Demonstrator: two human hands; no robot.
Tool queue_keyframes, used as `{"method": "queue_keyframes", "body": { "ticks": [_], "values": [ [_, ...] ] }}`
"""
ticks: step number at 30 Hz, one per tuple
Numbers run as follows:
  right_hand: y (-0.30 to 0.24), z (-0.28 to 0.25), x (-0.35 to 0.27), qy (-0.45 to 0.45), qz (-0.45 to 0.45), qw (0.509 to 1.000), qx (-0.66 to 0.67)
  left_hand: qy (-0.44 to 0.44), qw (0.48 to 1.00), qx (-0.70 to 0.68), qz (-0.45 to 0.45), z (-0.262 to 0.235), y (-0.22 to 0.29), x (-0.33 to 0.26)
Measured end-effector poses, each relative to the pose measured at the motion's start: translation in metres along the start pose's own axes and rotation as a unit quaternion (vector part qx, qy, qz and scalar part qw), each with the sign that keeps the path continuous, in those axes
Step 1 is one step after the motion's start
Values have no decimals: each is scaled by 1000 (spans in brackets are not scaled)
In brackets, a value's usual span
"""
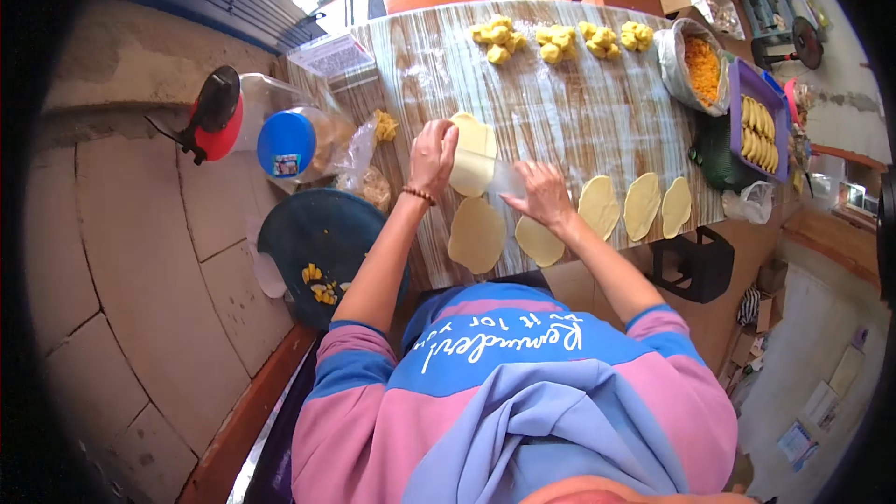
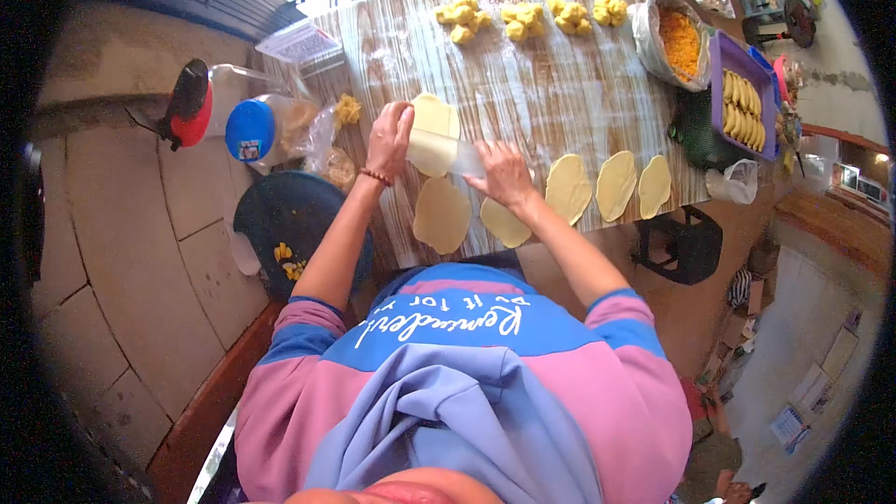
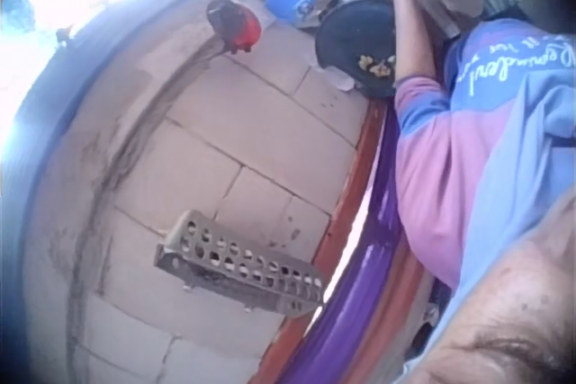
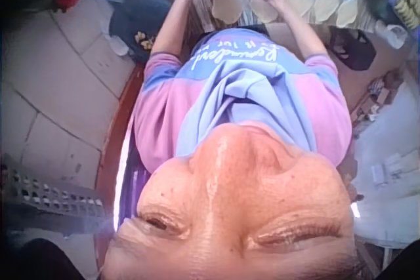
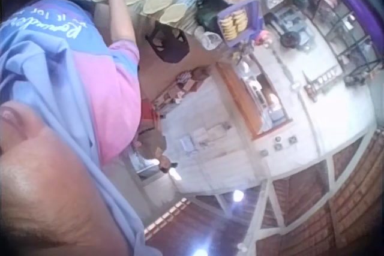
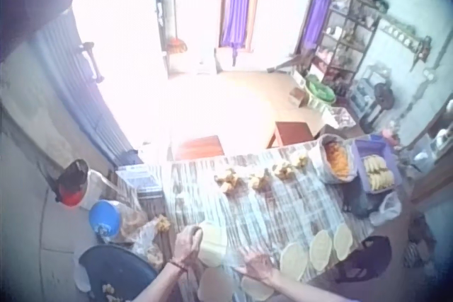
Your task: The person rolls dough balls into flat circles using a plastic cylinder on a wooden table.
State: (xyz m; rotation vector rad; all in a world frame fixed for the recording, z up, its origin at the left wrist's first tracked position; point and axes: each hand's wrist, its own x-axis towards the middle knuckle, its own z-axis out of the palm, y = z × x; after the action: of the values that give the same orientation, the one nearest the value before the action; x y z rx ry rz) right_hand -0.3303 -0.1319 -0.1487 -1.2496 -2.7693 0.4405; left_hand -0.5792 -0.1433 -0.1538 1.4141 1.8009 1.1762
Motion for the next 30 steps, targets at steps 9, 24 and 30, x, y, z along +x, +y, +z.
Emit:
{"method": "queue_keyframes", "body": {
  "ticks": [9, 24, 30],
  "values": [
    [-11, -20, -102, 106, 212, 963, 129, 46, 982, 171, 73, 63, -46, 201],
    [101, -45, -147, 80, 248, 948, 183, 93, 985, 63, -127, 91, -1, 127],
    [133, -58, -147, 128, 260, 928, 235, -110, 991, 68, 47, 125, 36, 21]
  ]
}}
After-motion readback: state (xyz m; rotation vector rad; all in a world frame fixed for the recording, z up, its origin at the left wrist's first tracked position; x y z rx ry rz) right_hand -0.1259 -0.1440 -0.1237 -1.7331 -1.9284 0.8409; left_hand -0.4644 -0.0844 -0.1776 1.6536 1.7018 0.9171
